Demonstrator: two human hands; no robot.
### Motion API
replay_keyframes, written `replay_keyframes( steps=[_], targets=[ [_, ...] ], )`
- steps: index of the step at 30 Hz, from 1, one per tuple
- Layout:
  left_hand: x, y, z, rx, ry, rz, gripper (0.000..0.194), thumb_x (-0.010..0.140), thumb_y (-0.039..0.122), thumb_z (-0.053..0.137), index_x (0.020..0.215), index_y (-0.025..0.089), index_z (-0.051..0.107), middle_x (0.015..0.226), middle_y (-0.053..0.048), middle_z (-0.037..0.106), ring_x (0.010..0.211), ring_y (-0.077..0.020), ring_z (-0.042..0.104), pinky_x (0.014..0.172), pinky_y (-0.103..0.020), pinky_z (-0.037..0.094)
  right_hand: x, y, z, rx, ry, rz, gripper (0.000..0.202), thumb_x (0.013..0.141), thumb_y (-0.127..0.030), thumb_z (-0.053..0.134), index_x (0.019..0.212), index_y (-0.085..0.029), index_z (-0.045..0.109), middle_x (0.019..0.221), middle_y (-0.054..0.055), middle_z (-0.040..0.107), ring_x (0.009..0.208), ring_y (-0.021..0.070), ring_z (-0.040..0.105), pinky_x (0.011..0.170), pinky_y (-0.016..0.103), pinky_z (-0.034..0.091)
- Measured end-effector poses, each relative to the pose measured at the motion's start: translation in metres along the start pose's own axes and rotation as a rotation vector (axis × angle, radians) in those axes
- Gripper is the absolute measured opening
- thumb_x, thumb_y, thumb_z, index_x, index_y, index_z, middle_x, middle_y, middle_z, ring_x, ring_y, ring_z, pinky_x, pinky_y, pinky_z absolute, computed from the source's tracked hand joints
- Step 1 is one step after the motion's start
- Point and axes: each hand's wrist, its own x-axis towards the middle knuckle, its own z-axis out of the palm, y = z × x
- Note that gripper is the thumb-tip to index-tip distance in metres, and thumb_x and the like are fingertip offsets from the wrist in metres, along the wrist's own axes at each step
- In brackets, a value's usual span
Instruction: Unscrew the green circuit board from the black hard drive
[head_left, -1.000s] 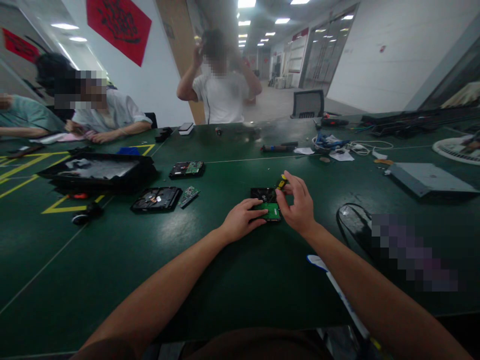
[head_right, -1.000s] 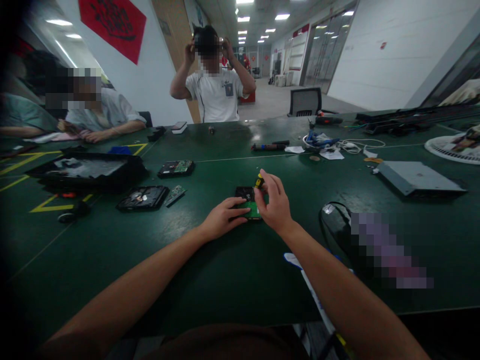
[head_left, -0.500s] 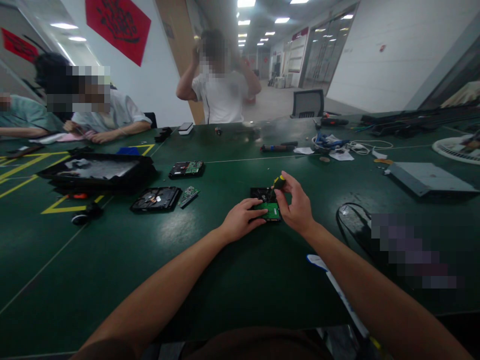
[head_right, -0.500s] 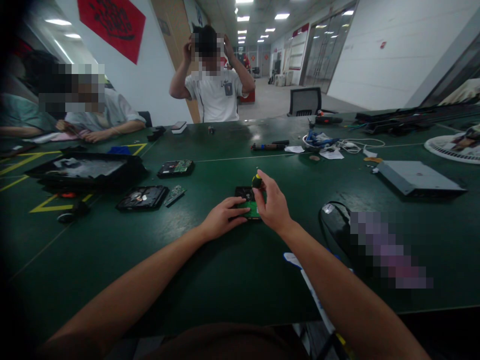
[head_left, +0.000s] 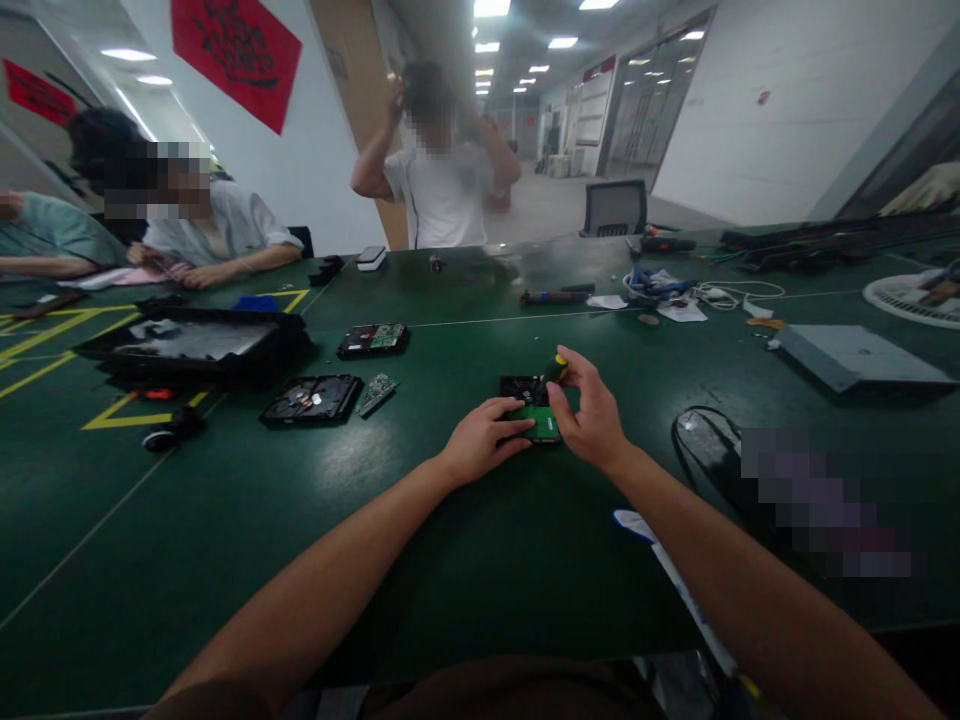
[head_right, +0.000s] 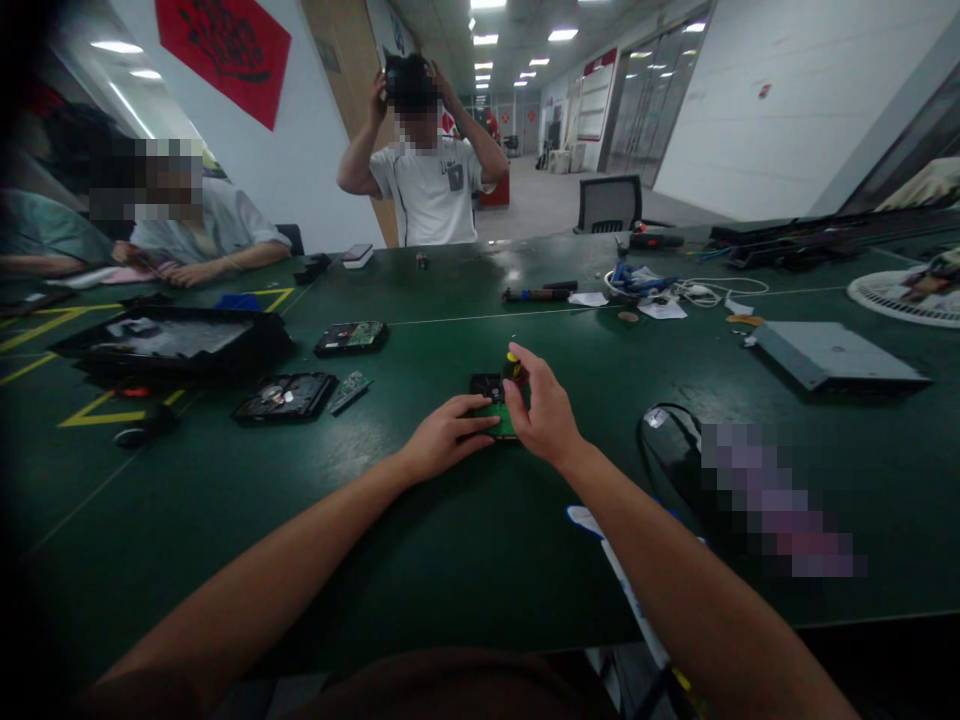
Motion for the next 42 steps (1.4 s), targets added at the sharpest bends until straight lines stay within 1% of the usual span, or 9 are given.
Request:
replay_keyframes(
  steps=[7, 13, 19, 24, 26, 31, 35, 37, 42],
  targets=[
    [0.0007, 0.0012, -0.0019, 0.0, -0.005, -0.002, 0.034, 0.097, 0.04, 0.067, 0.126, 0.024, 0.073, 0.14, -0.013, 0.062, 0.134, -0.0308, 0.057, 0.109, -0.053, 0.053, -0.0003, 0.0018, 0.0013, 0.072, -0.06, 0.031, 0.068, 0.1, -0.026, 0.056, 0.162, -0.035, 0.028, 0.148, 0.008, 0.059, 0.111, 0.0265, 0.071, 0.099, 0.049, 0.061],
    [0.0013, 0.0014, -0.002, 0.011, -0.014, 0.001, 0.034, 0.098, 0.041, 0.066, 0.126, 0.024, 0.073, 0.142, -0.013, 0.061, 0.135, -0.0308, 0.057, 0.11, -0.054, 0.052, -0.0007, 0.0041, 0.0019, -0.05, 0.012, -0.008, 0.066, 0.097, -0.03, 0.064, 0.158, -0.035, 0.038, 0.137, 0.009, 0.063, 0.096, 0.0254, 0.071, 0.089, 0.049, 0.064],
    [0.0007, -0.0002, -0.0013, -0.002, 0.0, 0.005, 0.034, 0.097, 0.041, 0.068, 0.127, 0.026, 0.073, 0.143, -0.012, 0.061, 0.134, -0.0308, 0.057, 0.109, -0.055, 0.053, 0.0012, 0.0025, 0.0012, -0.001, -0.003, 0.019, 0.069, 0.101, -0.028, 0.055, 0.163, -0.032, 0.027, 0.144, 0.012, 0.059, 0.108, 0.0269, 0.07, 0.097, 0.051, 0.062],
    [0.0004, 0.0008, -0.002, -0.007, -0.008, -0.008, 0.033, 0.097, 0.041, 0.067, 0.127, 0.026, 0.073, 0.142, -0.012, 0.062, 0.134, -0.0308, 0.057, 0.109, -0.055, 0.053, 0.0024, 0.0016, 0.0004, -0.07, 0.04, -0.001, 0.065, 0.098, -0.032, 0.063, 0.158, -0.034, 0.037, 0.131, 0.011, 0.063, 0.097, 0.0263, 0.069, 0.087, 0.05, 0.064],
    [0.0005, 0.0015, -0.0023, -0.012, -0.003, -0.01, 0.033, 0.097, 0.04, 0.067, 0.127, 0.026, 0.073, 0.142, -0.012, 0.062, 0.134, -0.0305, 0.057, 0.109, -0.054, 0.053, 0.0033, 0.0002, -0.0006, -0.086, 0.028, -0.019, 0.065, 0.098, -0.032, 0.063, 0.157, -0.034, 0.037, 0.127, 0.01, 0.063, 0.098, 0.0265, 0.067, 0.087, 0.051, 0.063],
    [0.0006, 0.0016, -0.0021, -0.007, 0.002, -0.001, 0.033, 0.098, 0.04, 0.067, 0.126, 0.024, 0.073, 0.142, -0.013, 0.061, 0.134, -0.0304, 0.057, 0.109, -0.054, 0.053, 0.0044, -0.0019, -0.0005, -0.066, 0.009, -0.028, 0.067, 0.1, -0.026, 0.056, 0.161, -0.034, 0.031, 0.132, 0.011, 0.061, 0.101, 0.0258, 0.067, 0.092, 0.051, 0.062],
    [0.0002, 0.0001, -0.0013, -0.002, -0.005, 0.0, 0.034, 0.098, 0.041, 0.067, 0.127, 0.024, 0.073, 0.142, -0.013, 0.061, 0.134, -0.0306, 0.057, 0.109, -0.054, 0.052, 0.0031, 0.0, 0.0009, -0.057, 0.067, -0.012, 0.064, 0.097, -0.029, 0.063, 0.156, -0.034, 0.038, 0.127, 0.01, 0.061, 0.091, 0.0235, 0.068, 0.084, 0.048, 0.065],
    [0.0001, -0.0001, -0.0011, -0.003, -0.005, 0.001, 0.034, 0.098, 0.041, 0.066, 0.127, 0.025, 0.073, 0.142, -0.013, 0.061, 0.135, -0.0305, 0.057, 0.11, -0.054, 0.052, 0.0025, 0.0006, 0.0006, -0.064, 0.076, -0.018, 0.063, 0.096, -0.03, 0.065, 0.154, -0.034, 0.04, 0.125, 0.009, 0.061, 0.09, 0.0231, 0.068, 0.084, 0.047, 0.065],
    [0.0003, 0.0008, -0.0013, -0.009, 0.006, -0.001, 0.033, 0.097, 0.04, 0.067, 0.127, 0.027, 0.073, 0.142, -0.012, 0.061, 0.134, -0.0302, 0.057, 0.109, -0.054, 0.053, 0.0023, -0.0003, -0.0006, -0.045, 0.047, -0.02, 0.065, 0.098, -0.024, 0.059, 0.158, -0.033, 0.035, 0.135, 0.012, 0.059, 0.095, 0.0238, 0.07, 0.09, 0.048, 0.063]
  ],
)
